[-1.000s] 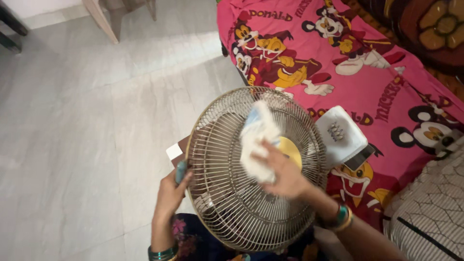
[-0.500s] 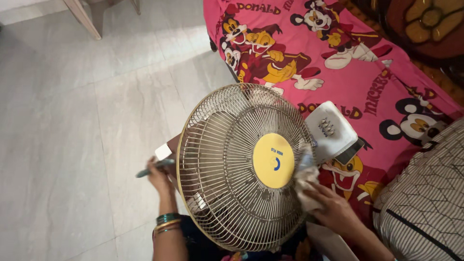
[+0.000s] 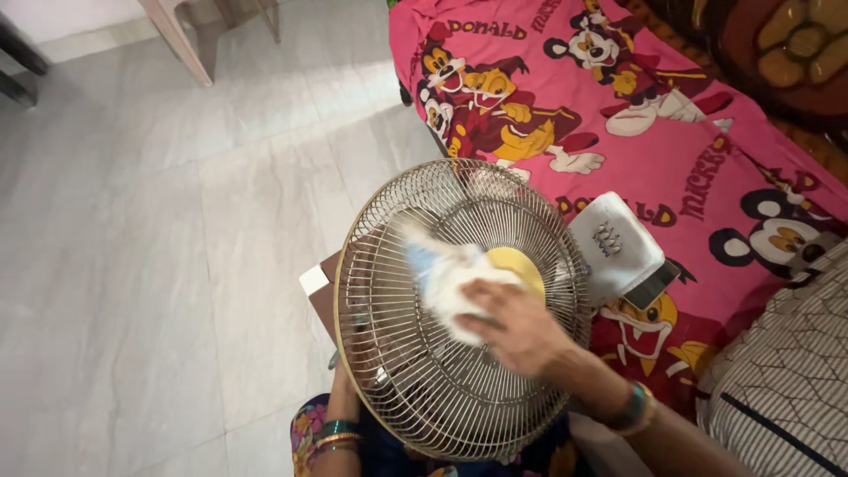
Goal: The person cleans a fan grill by first using a brush to remove dust and then wiping the metal mesh with a white cloth.
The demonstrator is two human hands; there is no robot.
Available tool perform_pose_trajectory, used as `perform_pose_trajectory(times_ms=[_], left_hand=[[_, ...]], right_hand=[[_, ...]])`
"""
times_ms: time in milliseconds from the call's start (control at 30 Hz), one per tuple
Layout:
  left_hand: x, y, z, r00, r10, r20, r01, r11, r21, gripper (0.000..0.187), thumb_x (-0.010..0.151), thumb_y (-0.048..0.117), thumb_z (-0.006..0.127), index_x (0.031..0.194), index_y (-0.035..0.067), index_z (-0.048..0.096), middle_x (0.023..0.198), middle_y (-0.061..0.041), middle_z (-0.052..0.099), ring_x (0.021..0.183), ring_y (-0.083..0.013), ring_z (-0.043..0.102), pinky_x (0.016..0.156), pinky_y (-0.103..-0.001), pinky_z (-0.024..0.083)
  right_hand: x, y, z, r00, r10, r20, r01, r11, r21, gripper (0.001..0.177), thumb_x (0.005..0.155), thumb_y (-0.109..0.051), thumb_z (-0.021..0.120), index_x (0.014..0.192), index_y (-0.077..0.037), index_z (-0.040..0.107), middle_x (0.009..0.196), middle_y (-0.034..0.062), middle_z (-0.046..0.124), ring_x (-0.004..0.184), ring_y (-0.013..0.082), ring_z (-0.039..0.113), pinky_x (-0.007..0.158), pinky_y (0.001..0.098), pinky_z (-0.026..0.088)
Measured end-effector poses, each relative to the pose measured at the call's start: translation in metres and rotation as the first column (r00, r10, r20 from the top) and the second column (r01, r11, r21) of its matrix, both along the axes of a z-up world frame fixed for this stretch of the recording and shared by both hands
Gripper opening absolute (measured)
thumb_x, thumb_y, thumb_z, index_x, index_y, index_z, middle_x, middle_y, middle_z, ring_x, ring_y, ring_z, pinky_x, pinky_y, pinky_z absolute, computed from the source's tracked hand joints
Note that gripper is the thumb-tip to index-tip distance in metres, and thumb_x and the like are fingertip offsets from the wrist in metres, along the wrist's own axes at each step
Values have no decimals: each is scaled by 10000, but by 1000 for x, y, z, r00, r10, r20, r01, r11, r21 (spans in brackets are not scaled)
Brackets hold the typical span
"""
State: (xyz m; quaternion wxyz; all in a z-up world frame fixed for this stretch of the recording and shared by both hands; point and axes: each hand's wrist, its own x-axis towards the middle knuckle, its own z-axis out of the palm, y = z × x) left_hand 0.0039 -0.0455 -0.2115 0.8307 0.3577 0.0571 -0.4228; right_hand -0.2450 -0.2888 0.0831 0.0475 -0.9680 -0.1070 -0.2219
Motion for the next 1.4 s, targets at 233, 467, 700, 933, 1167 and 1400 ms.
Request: perform_pose_trajectory(times_ms=[233, 467, 700, 933, 1167, 1400], left_hand=[[12, 18, 122, 925, 120, 360, -234, 927, 293, 642, 1072, 505, 364, 1420, 3, 562, 1343, -164, 660, 1213, -286, 625, 1035, -415, 483], [-63, -22, 306, 2, -477, 879, -684, 640, 349, 791, 913, 456, 682, 1533, 21, 452, 1617, -226, 407, 1546, -401, 277, 1244, -542, 213], [-73, -40, 324, 169, -614, 771, -675, 498, 544, 1039, 760, 514, 816, 1533, 10, 339, 1615, -255, 281, 1481, -445, 282, 1165, -568, 249], [-72, -30, 310, 191, -589, 785, -660, 515, 547, 1014, 775, 485, 817, 1538, 7, 351, 1611, -262, 323, 1364, -472, 442, 1114, -534, 382], [-73, -28, 301, 148, -603, 784, -714, 484, 506, 970, 806, 507, 795, 1544, 39, 375, 1599, -259, 354, 1445, -453, 366, 1149, -614, 261], [-77, -28, 304, 30, -625, 780, -785, 468, 406, 911, 859, 516, 772, 1542, 41, 400, 1589, -256, 360, 1497, -443, 290, 1220, -639, 136]], right_hand=[[28, 13, 24, 994, 75, -81, -84, 990, -114, 570, 852, -80, 599, 1414, -177, 604, 1542, 79, 496, 1397, 286, 467, 1121, 487, 395], [7, -68, -36, 921, -345, -181, 327, 937, -124, 604, 863, -115, 573, 1459, -209, 549, 1575, 75, 462, 1394, 307, 439, 1128, 509, 357], [-80, -132, -82, 464, -667, -583, 799, 600, -50, 580, 895, -385, 585, 1445, -213, 518, 1437, 59, 562, 1226, 293, 589, 938, 471, 557], [-110, -96, -3, 712, -680, 177, 605, 721, 336, 438, 996, -133, 466, 1406, 7, 537, 1327, 309, 566, 1081, 459, 611, 846, 536, 538], [-43, -12, -19, 945, -325, 36, 317, 937, 144, 579, 778, -9, 564, 1354, -38, 613, 1343, 221, 632, 1159, 373, 635, 1003, 488, 526], [-63, -62, -2, 769, -639, -38, 632, 748, 202, 535, 859, -38, 588, 1390, 14, 606, 1391, 291, 596, 1194, 433, 602, 977, 516, 504]])
